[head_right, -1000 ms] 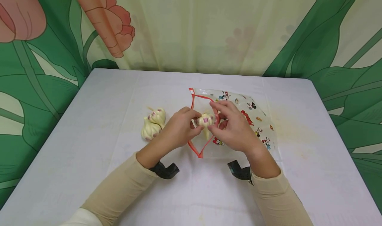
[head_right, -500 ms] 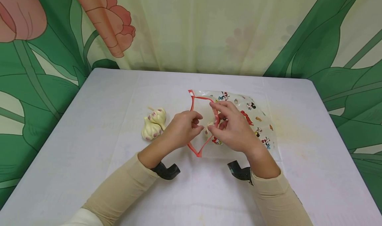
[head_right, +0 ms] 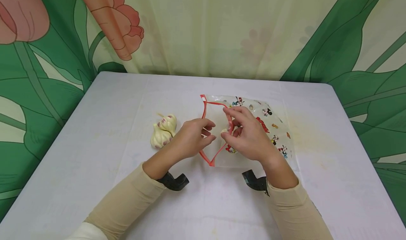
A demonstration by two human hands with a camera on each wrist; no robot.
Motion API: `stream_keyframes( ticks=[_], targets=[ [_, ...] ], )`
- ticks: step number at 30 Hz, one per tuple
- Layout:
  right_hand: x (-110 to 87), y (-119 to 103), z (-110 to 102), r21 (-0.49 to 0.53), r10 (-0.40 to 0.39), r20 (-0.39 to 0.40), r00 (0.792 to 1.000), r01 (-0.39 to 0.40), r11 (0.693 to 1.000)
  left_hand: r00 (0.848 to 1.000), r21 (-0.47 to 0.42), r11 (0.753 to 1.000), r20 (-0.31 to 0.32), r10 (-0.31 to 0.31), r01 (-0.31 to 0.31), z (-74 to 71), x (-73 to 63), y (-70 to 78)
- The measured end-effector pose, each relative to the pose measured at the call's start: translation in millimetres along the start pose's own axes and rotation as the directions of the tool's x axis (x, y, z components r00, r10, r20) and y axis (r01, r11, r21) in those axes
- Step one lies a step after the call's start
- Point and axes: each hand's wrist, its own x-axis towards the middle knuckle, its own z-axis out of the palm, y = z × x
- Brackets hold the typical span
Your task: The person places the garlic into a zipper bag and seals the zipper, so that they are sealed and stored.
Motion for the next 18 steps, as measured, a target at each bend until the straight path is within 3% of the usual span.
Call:
stream_keyframes(
  ticks=[4,10,14,18],
  targets=[
    [0.1,0,0,-0.012,0.002,-0.001,1.0,-0.002,1.0,1.0,-0.014,1.0,0.0,0.0,0.0,-5.0,-4.2,-2.5],
    [0.7,-1,-1,-0.023,0.004,-0.002,1.0,-0.004,1.0,0.998,-0.038,0.999,-0.059,-0.007,0.005,-15.2,-17.6,-6.3],
    [0.3,-1,-1,-0.021,0.006,0.001,1.0,-0.006,1.0,0.991,-0.02,0.999,-0.123,0.048,-0.051,-18.3,-28.9,-11.2],
    [-0.7,-1,-1,-0.021,0.014,0.004,1.0,-0.013,1.0,0.975,-0.017,0.994,-0.201,0.099,-0.104,-22.5,-40.6,-17.7]
  ],
)
